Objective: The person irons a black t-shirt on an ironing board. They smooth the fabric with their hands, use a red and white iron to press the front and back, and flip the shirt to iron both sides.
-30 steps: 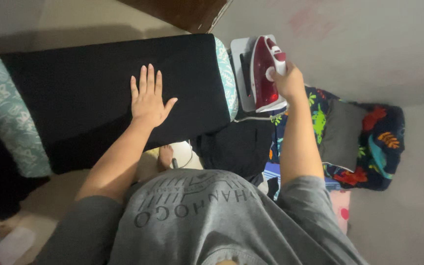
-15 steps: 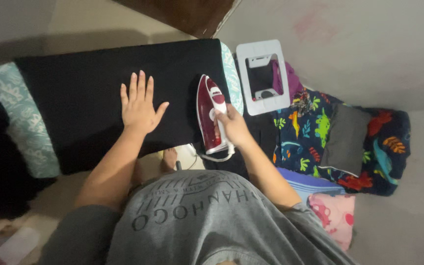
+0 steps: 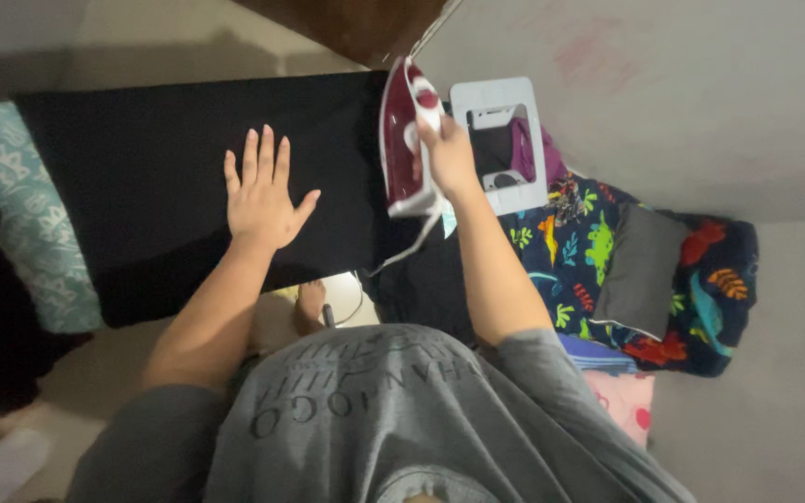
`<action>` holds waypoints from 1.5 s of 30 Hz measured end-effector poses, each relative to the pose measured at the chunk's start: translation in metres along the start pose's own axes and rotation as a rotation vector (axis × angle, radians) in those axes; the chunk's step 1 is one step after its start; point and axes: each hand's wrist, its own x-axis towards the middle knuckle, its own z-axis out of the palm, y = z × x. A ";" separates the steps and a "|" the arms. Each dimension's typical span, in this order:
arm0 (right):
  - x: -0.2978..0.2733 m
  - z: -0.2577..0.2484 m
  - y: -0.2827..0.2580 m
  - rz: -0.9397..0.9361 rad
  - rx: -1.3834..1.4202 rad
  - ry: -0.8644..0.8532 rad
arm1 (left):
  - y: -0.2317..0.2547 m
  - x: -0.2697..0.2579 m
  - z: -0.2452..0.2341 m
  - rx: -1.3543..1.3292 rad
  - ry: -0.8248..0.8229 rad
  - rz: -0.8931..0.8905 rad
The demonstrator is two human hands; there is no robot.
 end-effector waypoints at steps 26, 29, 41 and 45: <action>-0.023 0.032 -0.010 0.087 0.193 -0.209 | 0.000 0.002 -0.003 0.039 -0.061 -0.015; -0.079 0.034 0.007 0.184 0.157 -0.252 | 0.000 0.004 -0.002 0.041 -0.075 -0.013; -0.055 0.089 -0.017 -0.031 -0.048 -0.125 | -0.003 0.002 0.008 0.025 -0.047 -0.010; -0.029 0.080 -0.033 0.056 -0.094 -0.006 | -0.004 -0.002 0.006 -0.010 -0.023 -0.005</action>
